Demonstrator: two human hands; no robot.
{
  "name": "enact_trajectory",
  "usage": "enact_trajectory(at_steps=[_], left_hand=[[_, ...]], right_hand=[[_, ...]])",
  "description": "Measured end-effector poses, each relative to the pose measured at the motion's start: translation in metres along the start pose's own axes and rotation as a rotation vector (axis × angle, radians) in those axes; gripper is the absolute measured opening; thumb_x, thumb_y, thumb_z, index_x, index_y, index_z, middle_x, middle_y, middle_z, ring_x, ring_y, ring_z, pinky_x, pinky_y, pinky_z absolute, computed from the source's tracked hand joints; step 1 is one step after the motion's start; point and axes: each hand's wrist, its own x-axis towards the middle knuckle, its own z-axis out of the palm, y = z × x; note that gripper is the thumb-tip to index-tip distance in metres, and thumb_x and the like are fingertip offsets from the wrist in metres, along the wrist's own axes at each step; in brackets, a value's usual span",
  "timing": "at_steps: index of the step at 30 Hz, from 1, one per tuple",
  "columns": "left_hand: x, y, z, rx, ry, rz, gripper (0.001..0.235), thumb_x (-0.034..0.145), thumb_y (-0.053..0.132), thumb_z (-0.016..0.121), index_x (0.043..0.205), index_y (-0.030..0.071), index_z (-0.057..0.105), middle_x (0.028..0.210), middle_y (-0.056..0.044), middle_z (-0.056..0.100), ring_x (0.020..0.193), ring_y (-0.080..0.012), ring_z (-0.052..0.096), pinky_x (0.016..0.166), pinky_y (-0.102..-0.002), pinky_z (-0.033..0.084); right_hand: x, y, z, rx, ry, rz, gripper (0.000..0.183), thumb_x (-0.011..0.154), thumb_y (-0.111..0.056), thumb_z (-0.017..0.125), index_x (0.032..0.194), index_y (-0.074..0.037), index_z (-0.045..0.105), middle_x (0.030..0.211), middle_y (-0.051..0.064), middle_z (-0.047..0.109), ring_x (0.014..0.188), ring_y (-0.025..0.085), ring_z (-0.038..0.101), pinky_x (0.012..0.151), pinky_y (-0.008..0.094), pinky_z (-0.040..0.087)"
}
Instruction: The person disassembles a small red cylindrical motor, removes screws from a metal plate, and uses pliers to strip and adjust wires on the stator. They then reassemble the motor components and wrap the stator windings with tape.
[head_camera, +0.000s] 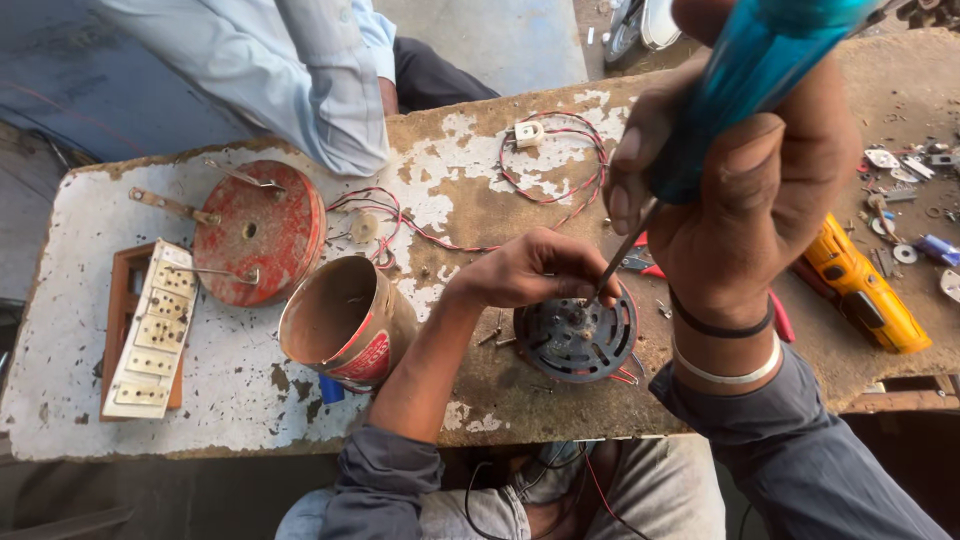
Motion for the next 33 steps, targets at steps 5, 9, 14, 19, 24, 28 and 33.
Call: enact_trajectory(at_steps=[5,9,14,19,24,28,33], left_hand=[[-0.001,-0.002,-0.002,-0.052,0.021,-0.009,0.02,0.105,0.0,0.064,0.125,-0.001,0.068,0.117,-0.008,0.074,0.115,-0.0144,0.069,0.107,-0.031,0.056],[-0.003,-0.001,-0.001,-0.052,0.027,0.007,0.021,0.105,-0.003,0.064,0.125,-0.002,0.068,0.117,-0.009,0.075,0.114,-0.0149,0.07,0.105,-0.032,0.057],[-0.003,0.001,-0.001,-0.031,0.033,-0.024,0.021,0.103,-0.004,0.064,0.123,-0.003,0.068,0.115,-0.009,0.074,0.114,-0.0154,0.07,0.104,-0.032,0.057],[-0.001,0.009,-0.004,-0.012,0.034,-0.027,0.02,0.103,-0.004,0.064,0.122,-0.002,0.069,0.115,-0.008,0.075,0.114,-0.0151,0.07,0.104,-0.032,0.057],[-0.003,0.007,0.003,0.034,0.016,-0.005,0.019,0.103,-0.004,0.065,0.122,-0.001,0.069,0.115,-0.007,0.075,0.114,-0.0141,0.07,0.105,-0.031,0.057],[-0.003,0.008,0.003,-0.028,0.016,-0.054,0.019,0.104,-0.003,0.063,0.122,-0.001,0.069,0.116,-0.007,0.074,0.116,-0.0142,0.069,0.106,-0.032,0.056],[-0.004,0.007,0.003,0.001,0.028,-0.03,0.019,0.105,-0.003,0.063,0.123,-0.002,0.069,0.115,-0.008,0.074,0.115,-0.0149,0.069,0.106,-0.032,0.056]], right_hand=[[-0.003,0.002,0.001,-0.014,-0.005,-0.005,0.056,0.116,-0.042,0.058,0.143,0.006,0.047,0.088,0.021,0.063,0.053,0.02,0.059,0.054,0.031,0.048],[-0.006,0.003,0.002,-0.027,-0.01,-0.029,0.05,0.116,-0.042,0.058,0.135,0.003,0.046,0.091,0.022,0.062,0.055,0.021,0.06,0.054,0.031,0.05],[-0.004,0.002,0.003,-0.025,0.008,-0.036,0.046,0.117,-0.039,0.06,0.131,0.004,0.047,0.091,0.024,0.064,0.055,0.022,0.059,0.054,0.032,0.048],[0.0,-0.006,0.009,-0.04,0.002,-0.013,0.051,0.113,-0.04,0.063,0.135,0.003,0.046,0.091,0.023,0.062,0.054,0.02,0.056,0.052,0.031,0.046],[-0.011,-0.01,0.007,-0.023,0.049,0.029,0.053,0.114,-0.04,0.066,0.139,0.0,0.043,0.09,0.022,0.063,0.055,0.022,0.057,0.052,0.032,0.047],[-0.014,-0.003,0.002,0.012,0.069,0.037,0.051,0.113,-0.036,0.068,0.138,0.001,0.045,0.089,0.025,0.064,0.055,0.024,0.055,0.051,0.034,0.045],[-0.016,0.003,-0.001,0.04,0.103,-0.01,0.047,0.112,-0.03,0.07,0.138,0.0,0.044,0.09,0.026,0.064,0.055,0.026,0.055,0.051,0.034,0.045]])
